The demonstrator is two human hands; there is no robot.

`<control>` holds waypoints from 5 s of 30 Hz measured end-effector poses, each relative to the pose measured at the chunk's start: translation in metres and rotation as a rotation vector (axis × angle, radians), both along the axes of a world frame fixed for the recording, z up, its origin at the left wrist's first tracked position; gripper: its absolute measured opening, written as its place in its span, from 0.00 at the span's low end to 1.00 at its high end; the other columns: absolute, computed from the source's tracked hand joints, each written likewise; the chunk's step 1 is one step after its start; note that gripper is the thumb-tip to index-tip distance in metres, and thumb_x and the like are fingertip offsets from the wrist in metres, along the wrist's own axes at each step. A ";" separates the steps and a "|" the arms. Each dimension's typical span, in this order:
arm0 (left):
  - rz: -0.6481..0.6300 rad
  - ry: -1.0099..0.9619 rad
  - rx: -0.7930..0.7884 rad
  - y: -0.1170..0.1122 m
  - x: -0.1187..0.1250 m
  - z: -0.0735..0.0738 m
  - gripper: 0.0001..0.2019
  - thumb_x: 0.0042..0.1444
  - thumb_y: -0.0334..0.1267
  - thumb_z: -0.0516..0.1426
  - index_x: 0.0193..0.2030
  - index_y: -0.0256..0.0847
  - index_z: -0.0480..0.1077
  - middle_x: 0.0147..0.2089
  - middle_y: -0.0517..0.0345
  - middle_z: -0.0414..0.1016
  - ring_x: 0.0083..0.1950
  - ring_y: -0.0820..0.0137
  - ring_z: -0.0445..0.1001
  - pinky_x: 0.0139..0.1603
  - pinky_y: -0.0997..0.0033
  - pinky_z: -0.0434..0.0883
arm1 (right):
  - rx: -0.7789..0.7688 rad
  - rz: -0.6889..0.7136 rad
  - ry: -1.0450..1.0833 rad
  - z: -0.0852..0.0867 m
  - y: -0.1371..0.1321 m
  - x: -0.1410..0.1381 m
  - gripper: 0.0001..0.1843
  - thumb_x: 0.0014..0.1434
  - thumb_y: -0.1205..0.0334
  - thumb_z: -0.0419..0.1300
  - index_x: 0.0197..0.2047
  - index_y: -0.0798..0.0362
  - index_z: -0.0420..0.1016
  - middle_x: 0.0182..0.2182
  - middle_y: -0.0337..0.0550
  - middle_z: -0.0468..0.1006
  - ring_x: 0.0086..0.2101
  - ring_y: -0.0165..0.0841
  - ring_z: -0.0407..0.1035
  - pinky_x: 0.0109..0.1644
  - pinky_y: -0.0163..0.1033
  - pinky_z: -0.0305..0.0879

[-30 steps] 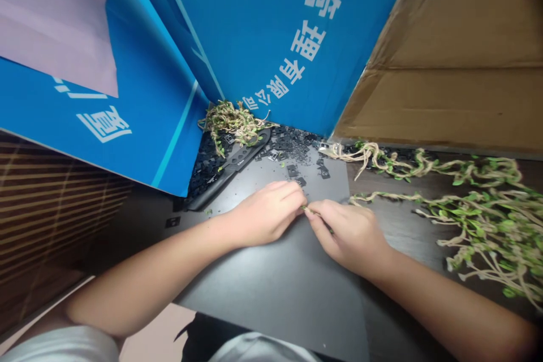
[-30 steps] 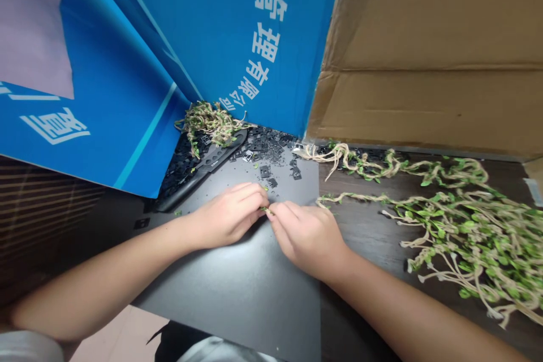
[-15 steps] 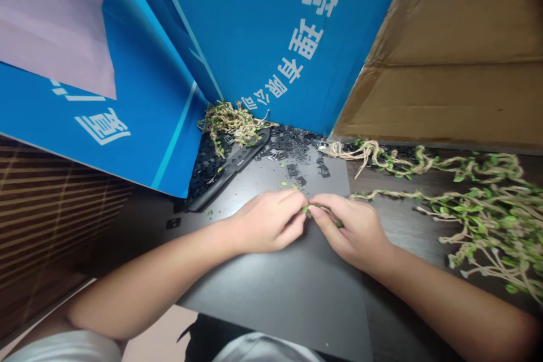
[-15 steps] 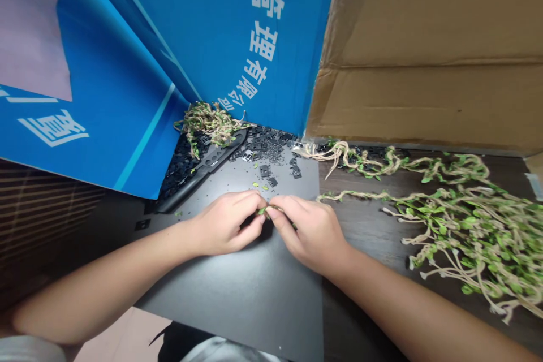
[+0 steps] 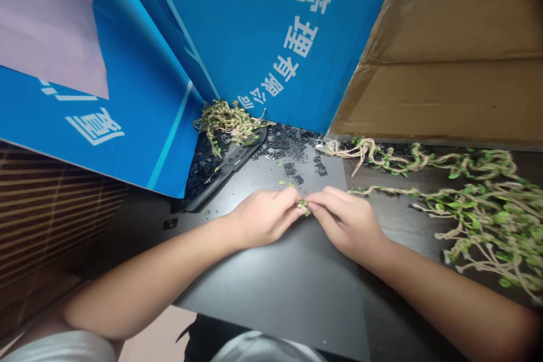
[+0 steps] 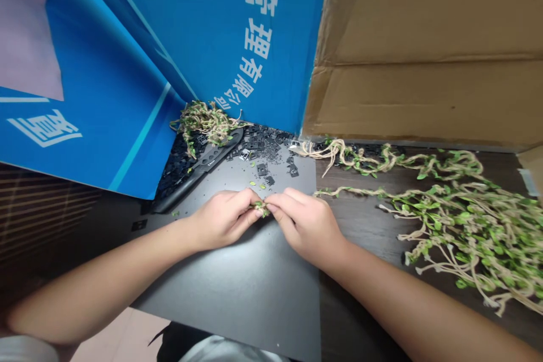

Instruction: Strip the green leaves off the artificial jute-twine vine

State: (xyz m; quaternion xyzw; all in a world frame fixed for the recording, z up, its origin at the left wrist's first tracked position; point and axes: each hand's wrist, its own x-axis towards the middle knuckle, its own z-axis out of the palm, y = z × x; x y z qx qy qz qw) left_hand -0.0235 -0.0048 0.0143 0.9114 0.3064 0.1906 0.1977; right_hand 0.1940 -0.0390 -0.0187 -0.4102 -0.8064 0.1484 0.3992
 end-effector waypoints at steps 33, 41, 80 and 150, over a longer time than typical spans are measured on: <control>0.132 -0.113 -0.429 -0.007 0.005 0.008 0.06 0.71 0.41 0.50 0.46 0.42 0.61 0.24 0.69 0.62 0.23 0.75 0.59 0.27 0.74 0.56 | 0.284 -0.147 -0.150 0.007 -0.004 -0.004 0.05 0.61 0.67 0.63 0.40 0.49 0.75 0.65 0.50 0.66 0.60 0.50 0.64 0.62 0.62 0.64; 0.044 -0.222 -0.780 -0.004 0.005 0.011 0.10 0.71 0.46 0.51 0.43 0.41 0.62 0.25 0.69 0.59 0.25 0.77 0.54 0.26 0.76 0.53 | 0.233 -0.151 -0.077 0.013 -0.007 -0.007 0.03 0.58 0.68 0.64 0.33 0.51 0.76 0.67 0.51 0.62 0.61 0.50 0.62 0.60 0.59 0.65; 0.131 0.147 -0.100 -0.005 0.006 0.003 0.05 0.64 0.39 0.50 0.44 0.43 0.62 0.25 0.65 0.70 0.24 0.68 0.69 0.28 0.70 0.61 | 0.089 -0.022 -0.051 0.012 -0.006 -0.005 0.07 0.55 0.71 0.62 0.35 0.51 0.70 0.63 0.50 0.68 0.57 0.45 0.66 0.59 0.54 0.62; 0.042 0.499 0.126 0.002 0.007 0.000 0.12 0.71 0.42 0.44 0.45 0.40 0.64 0.26 0.57 0.75 0.25 0.63 0.75 0.26 0.68 0.67 | 0.109 -0.094 -0.255 0.007 -0.001 -0.003 0.09 0.61 0.69 0.56 0.42 0.51 0.75 0.27 0.39 0.73 0.33 0.36 0.63 0.44 0.46 0.55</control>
